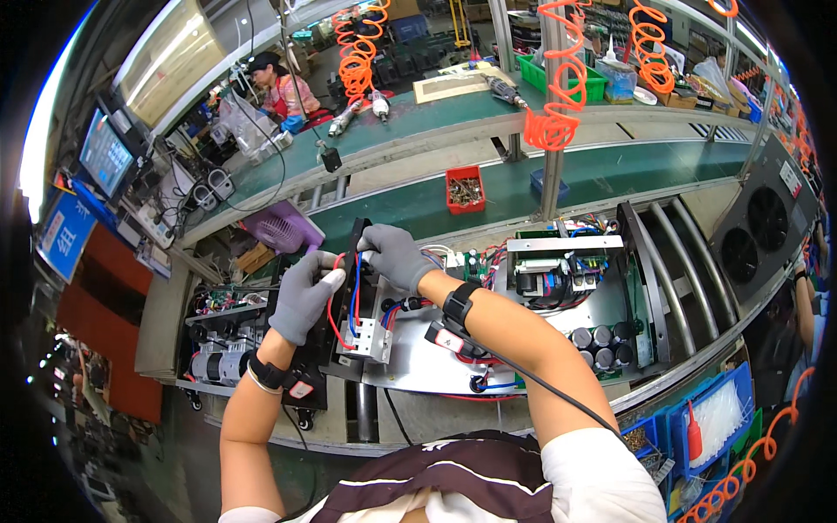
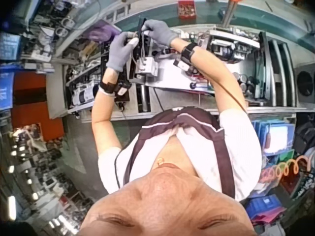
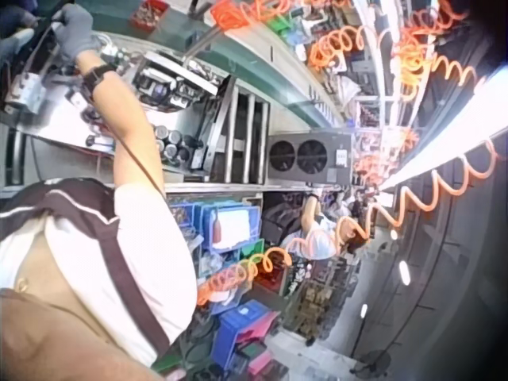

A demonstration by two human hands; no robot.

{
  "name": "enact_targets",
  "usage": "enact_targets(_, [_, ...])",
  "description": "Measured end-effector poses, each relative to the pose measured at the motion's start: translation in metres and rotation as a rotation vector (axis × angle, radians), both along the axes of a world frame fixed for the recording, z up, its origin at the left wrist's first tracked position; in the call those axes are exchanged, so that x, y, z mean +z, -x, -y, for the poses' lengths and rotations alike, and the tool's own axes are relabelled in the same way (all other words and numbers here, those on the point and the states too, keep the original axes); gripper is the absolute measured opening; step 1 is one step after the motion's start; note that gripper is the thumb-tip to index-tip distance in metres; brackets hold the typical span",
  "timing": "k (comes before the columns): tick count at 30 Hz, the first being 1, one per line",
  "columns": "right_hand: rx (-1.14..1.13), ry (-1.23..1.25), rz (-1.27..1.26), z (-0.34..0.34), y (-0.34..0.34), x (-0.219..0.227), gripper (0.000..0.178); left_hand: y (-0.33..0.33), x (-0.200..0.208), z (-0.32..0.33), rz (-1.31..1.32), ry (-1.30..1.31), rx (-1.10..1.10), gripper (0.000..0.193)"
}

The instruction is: Assembling and testing electrical components within an inverter housing on a factory production line.

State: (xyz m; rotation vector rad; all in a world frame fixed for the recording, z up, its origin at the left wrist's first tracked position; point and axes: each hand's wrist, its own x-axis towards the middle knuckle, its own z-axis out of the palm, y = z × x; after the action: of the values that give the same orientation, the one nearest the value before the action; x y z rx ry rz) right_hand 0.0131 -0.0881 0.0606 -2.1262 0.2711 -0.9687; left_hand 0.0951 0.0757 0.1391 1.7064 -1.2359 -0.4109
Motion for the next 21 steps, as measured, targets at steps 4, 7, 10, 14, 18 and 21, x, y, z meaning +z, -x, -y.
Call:
enact_targets(4, [0.183, -0.416, -0.058, 0.005, 0.003, 0.006, 0.022, 0.001, 0.017, 0.006, 0.140, -0.154, -0.042, 0.020])
enact_targets(7, [0.410, -0.677, -0.029, 0.013, 0.016, 0.011, 0.036, -0.003, 0.035, 0.012, 0.345, -0.375, -0.129, 0.017])
enact_targets(10, [0.419, -0.589, -0.090, 0.014, 0.028, 0.009, 0.046, -0.001, 0.041, 0.024, 0.641, -0.499, -0.116, 0.017])
enact_targets(14, [0.454, -0.664, -0.003, 0.010, 0.030, 0.003, 0.047, 0.009, 0.030, 0.050, 0.880, -0.626, -0.129, 0.022])
enact_targets(18, [0.436, -0.681, -0.010, 0.011, 0.034, -0.003, 0.045, 0.013, 0.023, 0.064, 1.152, -0.602, -0.191, 0.020])
enact_targets(21, [0.412, -0.587, -0.070, 0.014, 0.035, -0.004, 0.048, 0.015, 0.020, 0.070, 1.298, -0.552, -0.224, 0.017])
